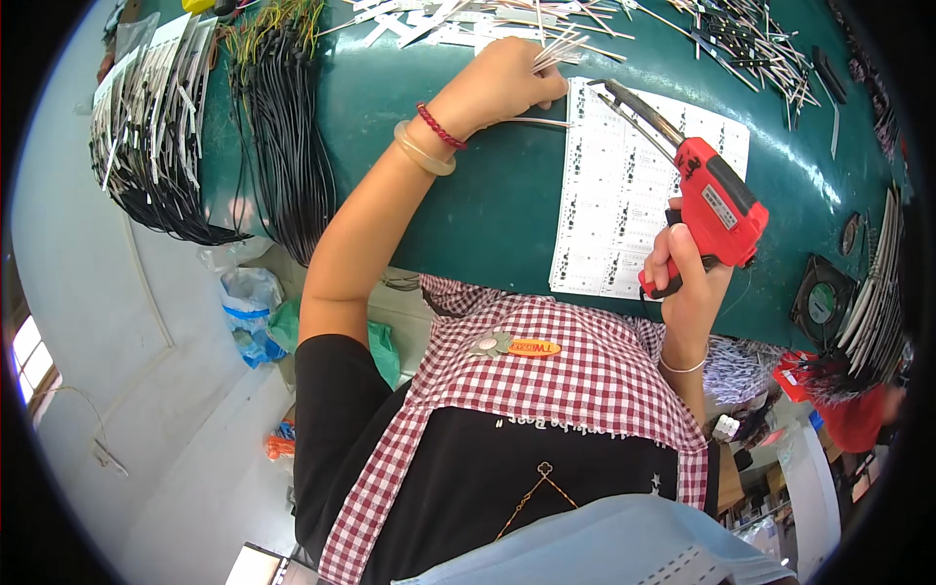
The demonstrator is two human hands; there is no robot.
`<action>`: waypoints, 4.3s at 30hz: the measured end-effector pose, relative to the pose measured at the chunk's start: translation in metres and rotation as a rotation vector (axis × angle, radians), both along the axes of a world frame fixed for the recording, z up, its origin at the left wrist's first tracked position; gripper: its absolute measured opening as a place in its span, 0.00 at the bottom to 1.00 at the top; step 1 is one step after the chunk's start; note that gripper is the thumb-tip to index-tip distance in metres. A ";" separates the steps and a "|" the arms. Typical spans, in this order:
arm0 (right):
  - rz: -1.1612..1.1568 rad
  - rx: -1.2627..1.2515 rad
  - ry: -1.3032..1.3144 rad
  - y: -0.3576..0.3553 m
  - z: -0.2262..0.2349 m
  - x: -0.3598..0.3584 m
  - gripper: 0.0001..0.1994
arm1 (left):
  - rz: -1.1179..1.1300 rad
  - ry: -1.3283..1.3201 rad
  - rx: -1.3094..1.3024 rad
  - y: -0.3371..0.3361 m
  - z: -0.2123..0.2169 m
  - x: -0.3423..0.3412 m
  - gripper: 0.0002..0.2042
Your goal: Soldering individual wires onto a sheet of LED strips at a workbench.
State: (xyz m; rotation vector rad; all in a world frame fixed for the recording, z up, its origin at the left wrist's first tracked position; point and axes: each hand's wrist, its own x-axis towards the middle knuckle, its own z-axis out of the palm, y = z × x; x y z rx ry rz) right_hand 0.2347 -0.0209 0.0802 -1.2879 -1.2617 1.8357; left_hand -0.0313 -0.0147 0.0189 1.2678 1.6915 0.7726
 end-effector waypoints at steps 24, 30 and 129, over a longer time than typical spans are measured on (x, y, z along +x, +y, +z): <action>0.009 0.025 0.000 0.001 0.000 -0.002 0.14 | 0.020 0.173 0.169 -0.004 0.005 -0.004 0.11; -0.009 0.033 0.022 0.002 0.001 0.002 0.14 | 0.197 -0.280 -0.006 -0.011 0.008 -0.004 0.08; 0.116 -0.015 -0.110 -0.005 -0.007 0.002 0.06 | 0.277 0.353 0.150 -0.010 -0.013 0.023 0.10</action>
